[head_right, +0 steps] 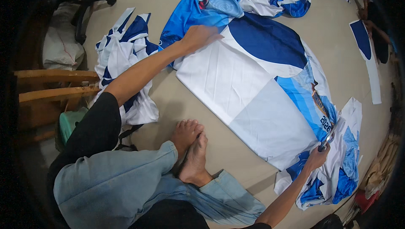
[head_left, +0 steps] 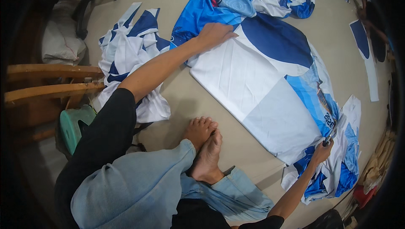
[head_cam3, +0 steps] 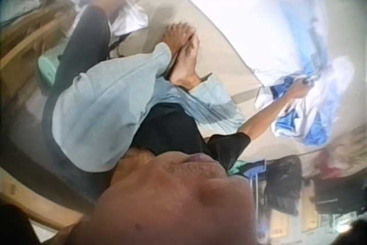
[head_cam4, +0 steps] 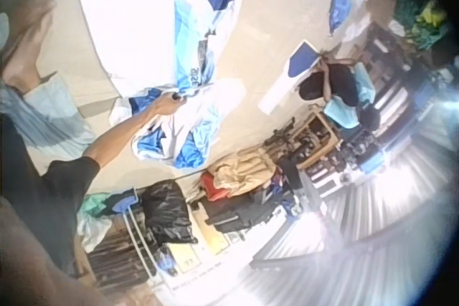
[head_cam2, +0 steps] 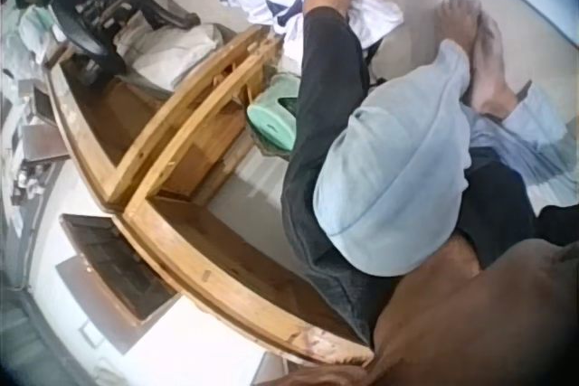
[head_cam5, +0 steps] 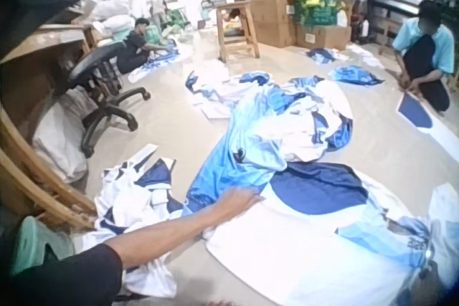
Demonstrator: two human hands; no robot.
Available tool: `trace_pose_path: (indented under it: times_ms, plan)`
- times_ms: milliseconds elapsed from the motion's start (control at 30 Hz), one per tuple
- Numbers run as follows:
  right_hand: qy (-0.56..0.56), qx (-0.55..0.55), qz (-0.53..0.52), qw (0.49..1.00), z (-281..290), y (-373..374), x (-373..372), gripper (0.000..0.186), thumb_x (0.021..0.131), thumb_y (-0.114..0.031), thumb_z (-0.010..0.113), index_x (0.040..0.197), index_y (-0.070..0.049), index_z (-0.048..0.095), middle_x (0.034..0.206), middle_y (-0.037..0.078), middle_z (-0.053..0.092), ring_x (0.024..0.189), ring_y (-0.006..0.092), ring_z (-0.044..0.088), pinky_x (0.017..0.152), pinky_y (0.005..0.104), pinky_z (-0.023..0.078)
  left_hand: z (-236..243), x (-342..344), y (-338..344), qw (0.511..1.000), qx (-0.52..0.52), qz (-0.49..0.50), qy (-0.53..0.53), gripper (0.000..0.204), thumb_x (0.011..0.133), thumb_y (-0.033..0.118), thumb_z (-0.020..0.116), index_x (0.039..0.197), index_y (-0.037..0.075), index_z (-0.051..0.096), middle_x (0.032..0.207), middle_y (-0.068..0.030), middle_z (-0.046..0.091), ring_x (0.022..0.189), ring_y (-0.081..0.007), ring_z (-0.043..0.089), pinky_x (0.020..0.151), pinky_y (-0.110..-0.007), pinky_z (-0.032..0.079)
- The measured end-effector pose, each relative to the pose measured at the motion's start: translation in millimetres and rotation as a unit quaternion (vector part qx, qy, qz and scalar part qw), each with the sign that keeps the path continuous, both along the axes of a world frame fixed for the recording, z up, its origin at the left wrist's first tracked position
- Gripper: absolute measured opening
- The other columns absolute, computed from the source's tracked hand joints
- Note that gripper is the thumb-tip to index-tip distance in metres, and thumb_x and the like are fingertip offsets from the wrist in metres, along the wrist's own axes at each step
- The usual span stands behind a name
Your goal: The person uses scissors to cut along the edges of printed fabric pieces laid out on the floor.
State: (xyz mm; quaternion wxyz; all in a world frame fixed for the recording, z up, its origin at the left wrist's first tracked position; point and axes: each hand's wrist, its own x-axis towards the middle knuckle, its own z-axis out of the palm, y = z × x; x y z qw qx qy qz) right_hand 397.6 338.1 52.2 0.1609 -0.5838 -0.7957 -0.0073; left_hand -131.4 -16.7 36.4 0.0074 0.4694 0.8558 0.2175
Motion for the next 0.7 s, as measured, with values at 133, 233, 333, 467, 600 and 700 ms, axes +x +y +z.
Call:
trace_pose_path:
  times_ms: [133,233,333,467,600,700]
  plan:
    - [-0.070,-0.006,-0.038,0.997,-12.4,6.1,3.7,0.043,0.087,-0.025,0.069,0.129,-0.023,0.059,0.095,0.014,0.075,0.085,0.0352,0.072,0.070,0.0462,0.054,-6.5,-4.5,13.8,1.000,-0.010,-0.012,0.004,0.038,0.094,0.042,0.061,0.089,0.004,0.067,0.078,-0.0167,0.068,0.074,-0.0371,0.066,0.065,-0.048,0.050]
    - [-0.051,-0.012,-0.039,0.998,-16.9,5.7,10.1,0.044,0.087,-0.026,0.070,0.130,-0.024,0.059,0.096,0.013,0.075,0.085,0.0356,0.072,0.070,0.0462,0.054,-9.3,-4.2,20.4,1.000,-0.008,-0.013,0.004,0.039,0.094,0.041,0.061,0.090,0.003,0.068,0.076,-0.0163,0.069,0.073,-0.0366,0.067,0.065,-0.048,0.050]
    - [-0.088,-0.007,-0.052,0.995,-18.4,8.1,5.8,0.045,0.087,-0.027,0.070,0.130,-0.024,0.058,0.097,0.013,0.075,0.085,0.0359,0.071,0.071,0.0463,0.054,-12.0,-6.0,23.5,1.000,-0.020,-0.003,0.000,0.039,0.094,0.041,0.061,0.091,0.003,0.068,0.076,-0.0163,0.069,0.074,-0.0363,0.067,0.066,-0.047,0.051]
    - [-0.095,-0.004,-0.062,0.994,-16.9,5.7,3.5,0.045,0.088,-0.028,0.069,0.131,-0.024,0.058,0.098,0.013,0.075,0.087,0.0355,0.071,0.072,0.0469,0.053,-11.3,-4.6,27.0,1.000,0.007,-0.020,-0.001,0.039,0.094,0.042,0.060,0.088,0.004,0.067,0.076,-0.0166,0.068,0.072,-0.0366,0.066,0.066,-0.045,0.050]
    - [-0.101,-0.035,-0.074,0.992,-9.9,0.5,-4.9,0.048,0.089,-0.028,0.068,0.134,-0.020,0.055,0.103,0.013,0.074,0.091,0.0354,0.071,0.075,0.0467,0.053,-9.8,-1.7,30.9,0.999,-0.039,-0.012,0.006,0.037,0.094,0.042,0.060,0.092,0.005,0.067,0.095,-0.0145,0.069,0.090,-0.0327,0.066,0.078,-0.045,0.049]
    - [-0.045,-0.011,-0.032,0.998,-3.1,-14.3,-20.5,0.049,0.091,-0.026,0.066,0.137,-0.013,0.053,0.111,0.015,0.071,0.099,0.0359,0.069,0.082,0.0449,0.052,-10.9,-0.7,31.7,0.994,0.000,-0.051,0.095,0.040,0.095,0.044,0.058,0.111,0.008,0.066,0.123,-0.0126,0.062,0.117,-0.0288,0.056,0.096,-0.046,0.042]
